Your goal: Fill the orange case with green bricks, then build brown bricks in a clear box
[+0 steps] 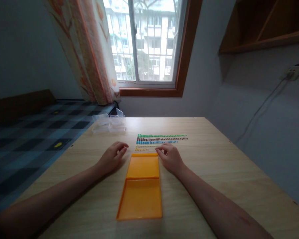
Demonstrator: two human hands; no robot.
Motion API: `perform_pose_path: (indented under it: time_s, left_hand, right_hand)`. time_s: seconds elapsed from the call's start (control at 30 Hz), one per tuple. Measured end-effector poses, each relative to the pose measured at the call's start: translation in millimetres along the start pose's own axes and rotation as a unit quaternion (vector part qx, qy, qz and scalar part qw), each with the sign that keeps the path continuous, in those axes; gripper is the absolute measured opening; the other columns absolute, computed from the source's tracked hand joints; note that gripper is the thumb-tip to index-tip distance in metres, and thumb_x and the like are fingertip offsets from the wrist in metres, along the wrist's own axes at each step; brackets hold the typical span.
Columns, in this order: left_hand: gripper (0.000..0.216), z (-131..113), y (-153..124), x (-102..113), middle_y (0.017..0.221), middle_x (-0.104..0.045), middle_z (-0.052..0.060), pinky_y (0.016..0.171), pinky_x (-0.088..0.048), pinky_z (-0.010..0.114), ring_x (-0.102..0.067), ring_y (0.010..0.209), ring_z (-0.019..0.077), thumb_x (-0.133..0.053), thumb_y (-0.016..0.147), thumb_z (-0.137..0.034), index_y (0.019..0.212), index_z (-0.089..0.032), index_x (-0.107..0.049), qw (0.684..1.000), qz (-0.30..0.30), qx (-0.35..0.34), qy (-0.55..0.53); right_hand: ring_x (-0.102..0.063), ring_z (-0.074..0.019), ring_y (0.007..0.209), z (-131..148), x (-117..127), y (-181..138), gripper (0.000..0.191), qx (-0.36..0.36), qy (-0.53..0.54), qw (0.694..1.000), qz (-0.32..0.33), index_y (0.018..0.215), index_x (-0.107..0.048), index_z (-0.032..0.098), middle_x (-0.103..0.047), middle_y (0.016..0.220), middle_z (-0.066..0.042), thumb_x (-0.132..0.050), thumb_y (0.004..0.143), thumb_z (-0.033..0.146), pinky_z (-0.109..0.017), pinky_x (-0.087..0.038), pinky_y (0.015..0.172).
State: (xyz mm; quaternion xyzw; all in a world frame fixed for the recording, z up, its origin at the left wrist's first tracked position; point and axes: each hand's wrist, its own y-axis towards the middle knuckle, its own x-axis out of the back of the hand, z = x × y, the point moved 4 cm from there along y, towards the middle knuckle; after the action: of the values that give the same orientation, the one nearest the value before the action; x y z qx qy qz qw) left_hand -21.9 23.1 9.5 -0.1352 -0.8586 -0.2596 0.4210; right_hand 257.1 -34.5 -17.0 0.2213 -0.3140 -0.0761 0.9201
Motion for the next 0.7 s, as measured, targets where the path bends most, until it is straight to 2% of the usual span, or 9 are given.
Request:
perform_pose_path:
  time_s: [0.1, 0.17, 0.3, 0.43, 0.7]
  left_hand:
    - [0.037, 24.7, 31.7, -1.0, 0.113, -0.065, 0.010, 0.086, -0.051, 0.033, -0.064, 0.086, 0.0192, -0.041, 0.098, -0.034, 0.116, -0.019, -0.070, 0.996, 0.010, 0.004, 0.087]
    - [0.040, 36.5, 52.1, -4.4, 0.117, -0.065, 0.011, 0.086, -0.051, 0.034, -0.065, 0.086, 0.0199, -0.043, 0.095, -0.028, 0.124, -0.019, -0.070, 0.994, 0.013, 0.008, 0.106]
    - [0.047, 42.7, 81.2, -16.6, 0.124, -0.065, 0.009, 0.088, -0.051, 0.033, -0.066, 0.091, 0.0203, -0.049, 0.090, -0.023, 0.133, -0.023, -0.069, 0.992, 0.027, -0.017, 0.125]
    - [0.045, 38.9, 91.2, -26.3, 0.125, -0.068, 0.007, 0.093, -0.051, 0.032, -0.065, 0.104, 0.0226, -0.049, 0.091, -0.022, 0.127, -0.027, -0.075, 0.988, 0.044, -0.056, 0.138]
    - [0.041, 47.5, 93.1, -30.5, 0.121, -0.073, 0.006, 0.094, -0.053, 0.034, -0.067, 0.104, 0.0230, -0.049, 0.090, -0.023, 0.117, -0.026, -0.080, 0.985, 0.017, -0.056, 0.163]
  right_hand:
    - [-0.059, -0.0191, 0.071, -0.2, 2.8, 0.9, 0.024, 0.003, 0.004, 1.000, -0.016, 0.088, -0.078, 0.019, -0.072, 0.085, -0.008, -0.060, 0.094, 0.034, -0.032, -0.046, 0.067]
    - [-0.059, -0.0191, 0.070, -0.5, 4.1, 1.4, 0.023, 0.005, 0.005, 1.000, -0.021, 0.085, -0.077, 0.019, -0.073, 0.084, -0.007, -0.060, 0.094, 0.033, -0.032, -0.045, 0.067]
    - [-0.059, -0.0192, 0.071, -0.9, 5.4, 0.9, 0.023, 0.005, 0.007, 0.999, -0.031, 0.084, -0.076, 0.019, -0.073, 0.084, -0.007, -0.059, 0.093, 0.033, -0.032, -0.045, 0.066]
    - [-0.061, -0.0191, 0.072, 0.7, 4.1, -0.4, 0.021, 0.006, 0.011, 0.999, -0.030, 0.084, -0.075, 0.019, -0.074, 0.087, -0.008, -0.059, 0.093, 0.031, -0.031, -0.046, 0.064]
    - [-0.058, -0.0182, 0.070, 3.7, -0.2, 0.1, 0.021, 0.014, 0.004, 0.999, -0.033, 0.079, -0.074, 0.019, -0.072, 0.080, -0.006, -0.059, 0.092, 0.028, -0.030, -0.044, 0.065]
